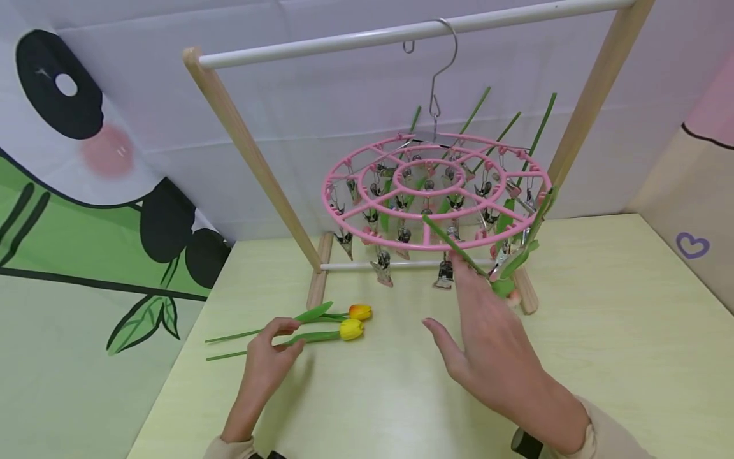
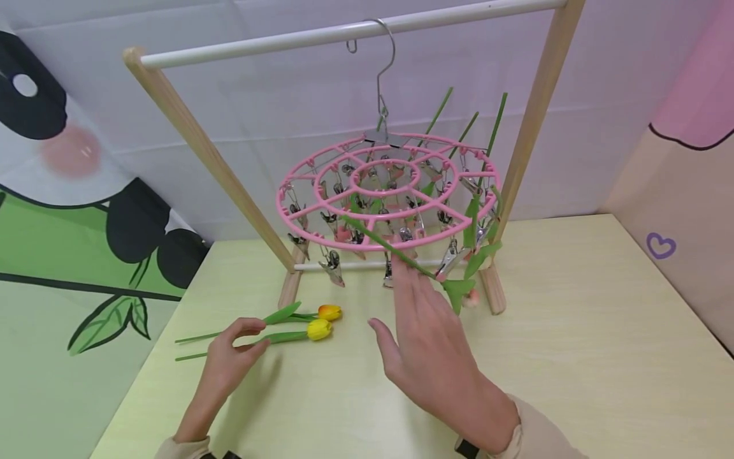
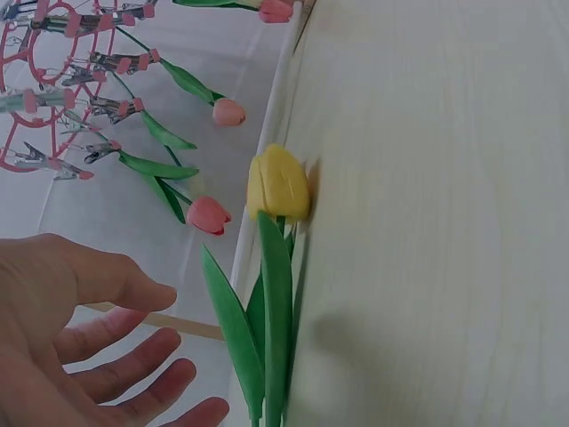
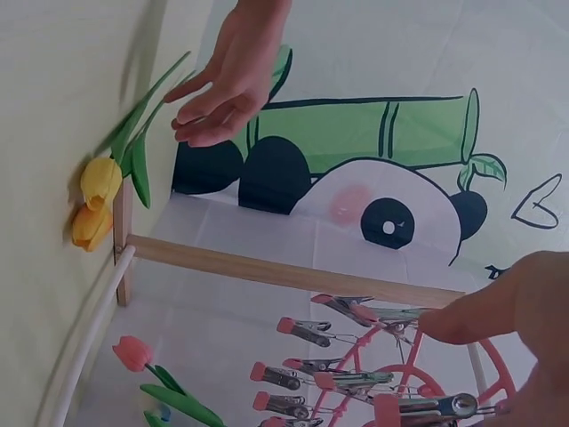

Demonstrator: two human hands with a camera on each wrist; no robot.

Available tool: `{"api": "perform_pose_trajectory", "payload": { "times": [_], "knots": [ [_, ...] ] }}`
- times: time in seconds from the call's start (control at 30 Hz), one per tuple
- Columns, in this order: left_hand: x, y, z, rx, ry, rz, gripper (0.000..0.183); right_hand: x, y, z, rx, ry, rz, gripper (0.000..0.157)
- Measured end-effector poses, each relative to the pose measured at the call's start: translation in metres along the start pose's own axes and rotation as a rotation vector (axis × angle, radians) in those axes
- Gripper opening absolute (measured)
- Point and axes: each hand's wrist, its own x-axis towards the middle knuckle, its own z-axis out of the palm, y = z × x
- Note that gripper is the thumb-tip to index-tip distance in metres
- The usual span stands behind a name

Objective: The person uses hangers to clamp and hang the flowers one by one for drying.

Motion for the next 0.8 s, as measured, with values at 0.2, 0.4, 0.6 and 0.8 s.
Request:
{"api": "perform_pose_trajectory", "payload": {
  "times": [0.2,0.4,0.6,0.8],
  "knots": [
    [-0.001,-0.008,-0.004,0.013,0.019,-0.035,0.027,0.004,0.005,-0.001,-0.016,0.026,-0.023,0.094],
    [0.001,-0.014,-0.007,0.051,0.025,-0.024,0.027,0.007,0.008,-0.005,0.001,0.085,-0.010,0.094],
    [0.004,-0.022,-0.012,0.118,0.001,-0.043,0.028,0.009,0.011,-0.007,0.008,0.122,0.001,0.092],
    [0.007,-0.031,-0.021,0.216,-0.043,-0.050,0.031,0.011,0.014,-0.008,0.018,0.145,0.011,0.096]
  ]
}}
